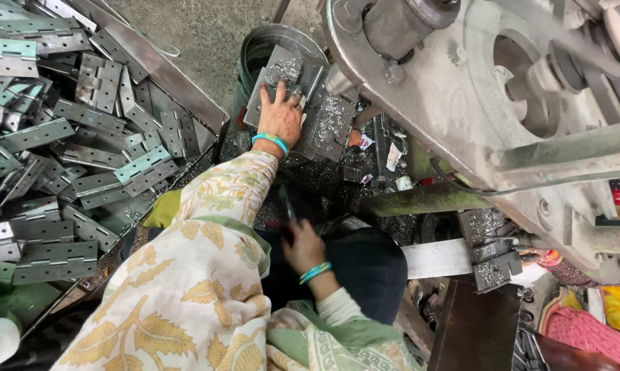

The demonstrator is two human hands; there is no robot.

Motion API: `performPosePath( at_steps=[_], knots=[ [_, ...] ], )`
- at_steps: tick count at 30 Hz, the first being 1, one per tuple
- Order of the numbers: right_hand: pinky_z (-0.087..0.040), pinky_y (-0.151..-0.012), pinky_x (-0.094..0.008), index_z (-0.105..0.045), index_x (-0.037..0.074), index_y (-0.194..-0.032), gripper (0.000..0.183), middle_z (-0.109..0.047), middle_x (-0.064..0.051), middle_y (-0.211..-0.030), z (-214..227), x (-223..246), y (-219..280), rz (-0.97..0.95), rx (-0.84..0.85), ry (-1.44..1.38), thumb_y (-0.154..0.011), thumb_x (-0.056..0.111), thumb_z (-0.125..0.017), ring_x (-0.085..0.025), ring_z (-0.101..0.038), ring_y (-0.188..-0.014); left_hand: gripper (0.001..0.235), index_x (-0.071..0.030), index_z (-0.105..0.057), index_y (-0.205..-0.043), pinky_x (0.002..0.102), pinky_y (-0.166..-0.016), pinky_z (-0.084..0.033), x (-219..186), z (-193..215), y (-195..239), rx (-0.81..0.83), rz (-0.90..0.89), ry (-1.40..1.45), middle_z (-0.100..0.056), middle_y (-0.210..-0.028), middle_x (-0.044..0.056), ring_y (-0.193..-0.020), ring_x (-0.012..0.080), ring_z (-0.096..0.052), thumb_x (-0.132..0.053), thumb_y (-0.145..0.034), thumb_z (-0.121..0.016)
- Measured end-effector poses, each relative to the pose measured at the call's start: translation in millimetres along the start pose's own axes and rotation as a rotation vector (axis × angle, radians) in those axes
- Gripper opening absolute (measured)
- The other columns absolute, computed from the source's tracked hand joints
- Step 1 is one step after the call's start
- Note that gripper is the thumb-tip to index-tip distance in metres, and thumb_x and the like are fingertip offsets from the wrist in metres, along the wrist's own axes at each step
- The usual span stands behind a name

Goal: The person processes metal hinges by placing each piece individually into a machine and operating a lever to punch holes. The processed hinges are سپس set aside while new ones are taken from the workspace.

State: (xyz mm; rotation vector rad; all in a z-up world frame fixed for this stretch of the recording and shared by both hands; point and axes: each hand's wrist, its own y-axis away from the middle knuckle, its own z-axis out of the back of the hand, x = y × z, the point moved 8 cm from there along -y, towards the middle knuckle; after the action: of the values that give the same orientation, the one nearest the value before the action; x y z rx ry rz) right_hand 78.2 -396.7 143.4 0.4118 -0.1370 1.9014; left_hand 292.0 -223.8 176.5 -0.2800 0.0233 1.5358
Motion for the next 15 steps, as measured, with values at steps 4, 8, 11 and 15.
performPosePath(
  at_steps=[4,8,11,15],
  knots=[
    [-0.058,-0.075,-0.049,-0.072,0.020,-0.115,0.028,-0.065,-0.013,-0.116,-44,-23,16,-0.019,-0.076,-0.060,-0.087,0.025,-0.072,-0.040,-0.070,-0.090,0.044,-0.012,-0.065,-0.136,0.075,-0.113,-0.016,3,14,0,-0.207,-0.014,0.065,-0.058,-0.145,0.004,-0.147,0.0389,-0.027,-0.033,-0.100,-0.052],
    [-0.058,-0.075,-0.050,-0.070,0.017,-0.116,0.035,-0.062,-0.016,-0.119,-41,-19,13,0.048,0.009,-0.053,-0.082,0.023,-0.075,-0.042,-0.068,-0.090,0.043,-0.012,-0.067,-0.134,0.074,-0.114,-0.017,0,14,2,-0.229,-0.019,0.064,-0.062,-0.140,0.003,-0.148,0.0380,-0.028,-0.030,-0.098,-0.053],
    [-0.058,-0.073,-0.050,-0.069,0.014,-0.117,0.037,-0.065,-0.016,-0.110,-5,-7,3,0.031,0.022,-0.018,-0.082,0.026,-0.073,-0.040,-0.069,-0.093,0.035,-0.013,-0.071,-0.126,0.073,-0.116,-0.016,1,11,3,-0.126,-0.019,-0.008,-0.061,-0.143,0.002,-0.150,0.0366,-0.029,-0.026,-0.099,-0.052],
    [-0.057,-0.081,-0.051,-0.072,0.015,-0.118,0.037,-0.069,-0.016,-0.104,39,14,-15,0.029,0.088,0.013,-0.086,0.032,-0.071,-0.040,-0.069,-0.096,0.036,-0.009,-0.074,-0.119,0.072,-0.116,-0.018,-5,15,17,-0.127,-0.049,0.024,-0.062,-0.139,0.004,-0.145,0.0364,-0.034,-0.027,-0.096,-0.053]
  ],
)
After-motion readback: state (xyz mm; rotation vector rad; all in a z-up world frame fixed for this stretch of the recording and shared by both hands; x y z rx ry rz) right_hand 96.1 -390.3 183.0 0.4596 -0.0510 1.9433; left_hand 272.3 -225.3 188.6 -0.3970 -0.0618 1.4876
